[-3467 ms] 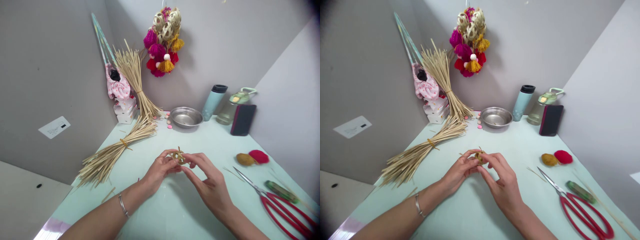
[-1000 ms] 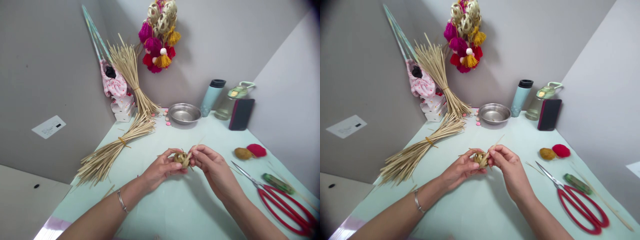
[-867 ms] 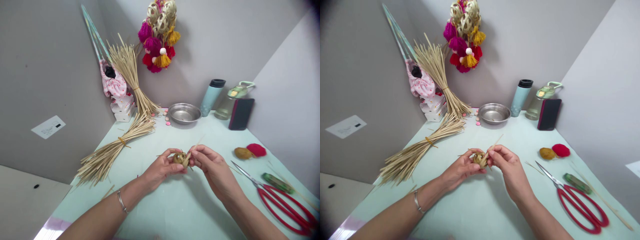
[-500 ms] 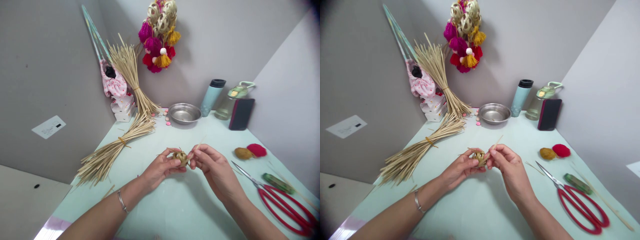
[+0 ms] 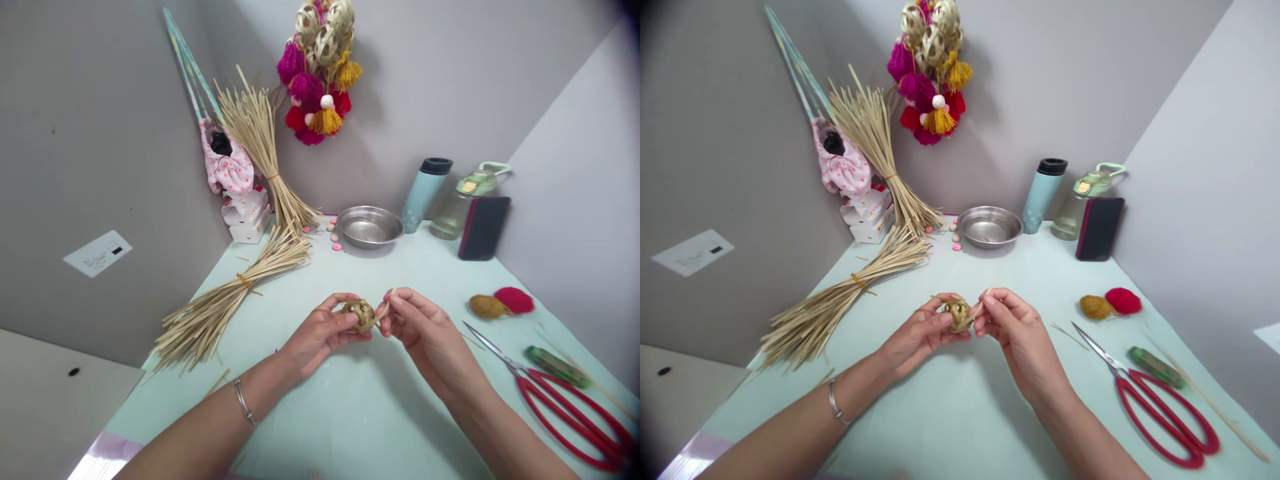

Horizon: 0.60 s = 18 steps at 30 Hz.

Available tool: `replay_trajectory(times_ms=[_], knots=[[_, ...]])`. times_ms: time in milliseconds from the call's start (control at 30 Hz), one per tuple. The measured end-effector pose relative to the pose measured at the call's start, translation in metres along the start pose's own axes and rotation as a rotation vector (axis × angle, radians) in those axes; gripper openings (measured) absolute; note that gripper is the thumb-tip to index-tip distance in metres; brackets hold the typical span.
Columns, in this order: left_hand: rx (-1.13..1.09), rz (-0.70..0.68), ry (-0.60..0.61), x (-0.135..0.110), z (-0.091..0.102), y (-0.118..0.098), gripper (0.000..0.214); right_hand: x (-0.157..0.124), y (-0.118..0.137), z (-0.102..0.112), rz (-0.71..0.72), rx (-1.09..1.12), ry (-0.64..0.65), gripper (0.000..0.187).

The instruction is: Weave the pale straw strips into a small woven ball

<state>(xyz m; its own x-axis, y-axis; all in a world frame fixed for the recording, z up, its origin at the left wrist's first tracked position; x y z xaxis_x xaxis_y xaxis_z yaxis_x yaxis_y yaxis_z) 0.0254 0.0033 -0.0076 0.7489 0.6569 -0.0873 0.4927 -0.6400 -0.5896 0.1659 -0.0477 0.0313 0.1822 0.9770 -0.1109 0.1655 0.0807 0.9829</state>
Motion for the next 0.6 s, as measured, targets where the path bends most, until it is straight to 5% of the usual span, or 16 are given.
replay_trajectory(times_ms=[400, 600], knots=[[-0.013, -0.09, -0.073, -0.001, 0.001, -0.005, 0.033, -0.003, -0.001, -0.006, -0.05, -0.022, 0.08, 0.018], [-0.032, -0.15, -0.085, 0.001, 0.002, -0.01, 0.033, -0.009, -0.003, -0.016, -0.101, -0.141, 0.3, 0.019]])
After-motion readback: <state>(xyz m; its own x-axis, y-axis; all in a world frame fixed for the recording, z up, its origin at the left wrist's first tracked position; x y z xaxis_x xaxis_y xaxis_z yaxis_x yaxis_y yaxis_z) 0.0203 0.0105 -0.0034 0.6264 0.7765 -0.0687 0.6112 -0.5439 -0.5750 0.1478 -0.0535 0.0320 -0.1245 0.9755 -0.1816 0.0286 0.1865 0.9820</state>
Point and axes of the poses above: each hand's wrist, its own x-axis towards the middle knuckle, its own z-axis out of the back of the hand, y = z × x, the point moved 4 cm from there along x, towards the middle knuckle, and after that the axes turned 11 degrees about -x, right-handed, at the moved point
